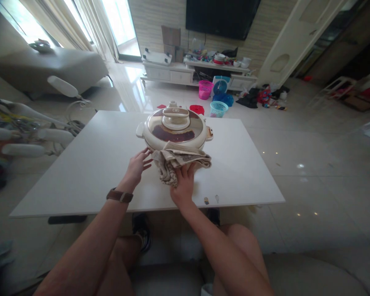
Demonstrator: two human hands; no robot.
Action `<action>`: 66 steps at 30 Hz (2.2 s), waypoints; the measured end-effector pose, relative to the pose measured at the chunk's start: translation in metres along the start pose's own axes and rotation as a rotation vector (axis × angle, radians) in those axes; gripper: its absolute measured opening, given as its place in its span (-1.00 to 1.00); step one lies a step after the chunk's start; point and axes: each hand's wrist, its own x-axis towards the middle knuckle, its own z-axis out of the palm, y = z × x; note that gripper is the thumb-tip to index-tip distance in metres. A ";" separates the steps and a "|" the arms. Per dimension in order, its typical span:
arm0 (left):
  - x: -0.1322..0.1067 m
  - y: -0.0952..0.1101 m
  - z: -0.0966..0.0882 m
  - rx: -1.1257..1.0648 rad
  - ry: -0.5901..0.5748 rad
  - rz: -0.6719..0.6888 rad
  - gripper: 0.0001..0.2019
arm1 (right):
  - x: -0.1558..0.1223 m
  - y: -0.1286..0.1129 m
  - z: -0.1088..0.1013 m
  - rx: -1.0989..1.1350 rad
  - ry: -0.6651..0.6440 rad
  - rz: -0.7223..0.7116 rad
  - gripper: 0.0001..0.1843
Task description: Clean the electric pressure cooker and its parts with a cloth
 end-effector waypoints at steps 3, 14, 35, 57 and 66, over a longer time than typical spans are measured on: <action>0.002 -0.001 -0.005 0.007 -0.013 -0.019 -0.36 | 0.011 0.023 -0.020 -0.199 -0.103 -0.104 -0.31; 0.012 0.004 -0.021 -0.046 0.070 -0.040 -0.39 | -0.002 0.036 -0.033 -0.277 -0.604 -0.242 -0.22; 0.008 -0.003 -0.014 -0.095 0.061 -0.060 -0.55 | 0.097 0.009 -0.066 0.045 0.177 -0.083 -0.22; 0.010 -0.024 0.016 0.002 0.151 0.041 -0.56 | 0.088 0.017 -0.018 0.680 0.482 0.591 -0.31; 0.009 -0.024 0.031 -0.096 0.210 0.035 -0.67 | 0.098 0.061 -0.014 0.830 0.391 0.835 -0.48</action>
